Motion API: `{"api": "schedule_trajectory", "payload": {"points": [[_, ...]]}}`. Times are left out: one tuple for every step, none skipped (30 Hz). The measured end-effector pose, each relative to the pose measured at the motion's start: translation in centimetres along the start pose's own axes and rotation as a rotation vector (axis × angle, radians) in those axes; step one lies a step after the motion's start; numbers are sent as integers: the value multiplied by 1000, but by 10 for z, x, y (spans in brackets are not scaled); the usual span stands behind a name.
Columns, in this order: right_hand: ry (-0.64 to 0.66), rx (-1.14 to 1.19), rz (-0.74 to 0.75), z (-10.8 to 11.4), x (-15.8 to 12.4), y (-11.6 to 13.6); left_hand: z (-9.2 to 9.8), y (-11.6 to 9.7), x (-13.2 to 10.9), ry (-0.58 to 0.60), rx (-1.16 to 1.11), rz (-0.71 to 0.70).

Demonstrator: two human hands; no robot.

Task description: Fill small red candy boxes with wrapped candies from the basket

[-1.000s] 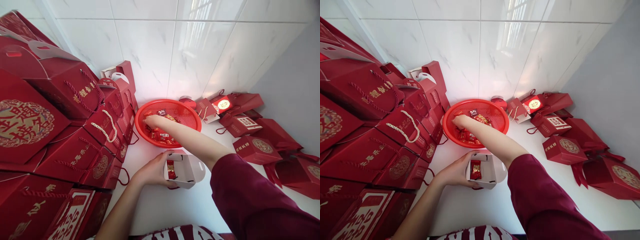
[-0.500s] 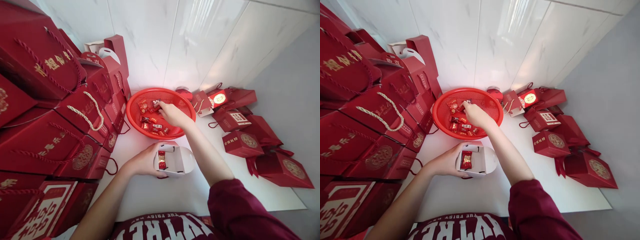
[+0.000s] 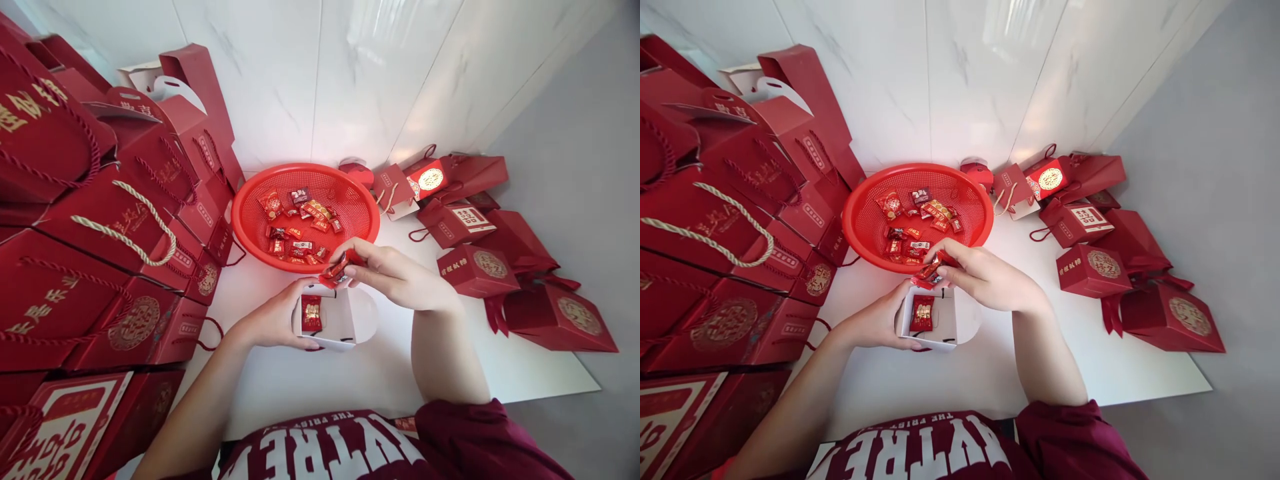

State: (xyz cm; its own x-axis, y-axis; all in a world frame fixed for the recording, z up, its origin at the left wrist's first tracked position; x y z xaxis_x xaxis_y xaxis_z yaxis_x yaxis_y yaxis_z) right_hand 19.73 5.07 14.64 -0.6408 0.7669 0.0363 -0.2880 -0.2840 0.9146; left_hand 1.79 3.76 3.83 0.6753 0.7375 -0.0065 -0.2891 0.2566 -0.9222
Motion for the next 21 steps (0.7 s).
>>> {"api": "schedule_trajectory", "payload": {"points": [[22,-17,-20,0,1,-2,0,1,0,33,-2,-1],[40,-42,-39,0,3,-5,-1,2,0,61,-4,-3],[51,-78,-52,0,4,-7,0,3,0,77,-7,-8],[54,-126,-59,0,6,-9,1,4,0,80,-12,-14],[56,-181,-58,0,7,-10,1,5,0,79,-19,-20],[64,-234,-55,-1,9,-11,1,5,1,79,-27,-24],[80,-278,-50,-3,11,-12,1,6,1,83,-37,-26],[100,-316,-44,-7,13,-13,1,6,1,88,-49,-28],[121,-356,-38,-11,15,-13,0,7,1,94,-60,-28],[139,-401,-35,-16,16,-13,-1,7,1,102,-67,-24],[152,-456,-42,-22,17,-14,-1,7,1,107,-68,-16],[165,-525,-59,-29,18,-14,-1,8,1,109,-61,-6],[185,-605,-78,-36,19,-16,-1,8,1,108,-48,6],[212,-686,-97,-43,19,-17,0,8,1,105,-35,14],[244,-757,-110,-51,19,-19,0,8,1,104,-24,15],[277,-812,-116,-58,19,-20,0,7,1,102,-19,9],[309,-846,-118,-65,19,-22,0,6,2,104,-21,-4],[339,-859,-119,-72,19,-24,0,4,2,106,-28,-17],[361,-862,-127,-78,20,-27,0,4,3,107,-35,-28],[373,-869,-142,-82,21,-29,0,3,3,106,-39,-35],[383,-880,-161,-86,23,-32,-1,3,3,102,-41,-38]]}}
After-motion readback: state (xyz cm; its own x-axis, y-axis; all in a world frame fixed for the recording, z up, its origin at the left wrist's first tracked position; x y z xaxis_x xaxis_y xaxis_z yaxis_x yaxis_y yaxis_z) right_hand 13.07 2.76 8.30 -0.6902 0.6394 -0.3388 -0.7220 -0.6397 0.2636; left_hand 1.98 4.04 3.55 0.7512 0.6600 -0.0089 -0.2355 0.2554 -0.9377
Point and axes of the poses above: each hand's wrist, its own x-axis towards the middle knuckle, its own z-axis out of the back of the hand, y = z × x, the point moved 6 cm from there along x, towards the middle knuckle, and after that the axes turned 1 degree about -z, right-handed, at the moved point
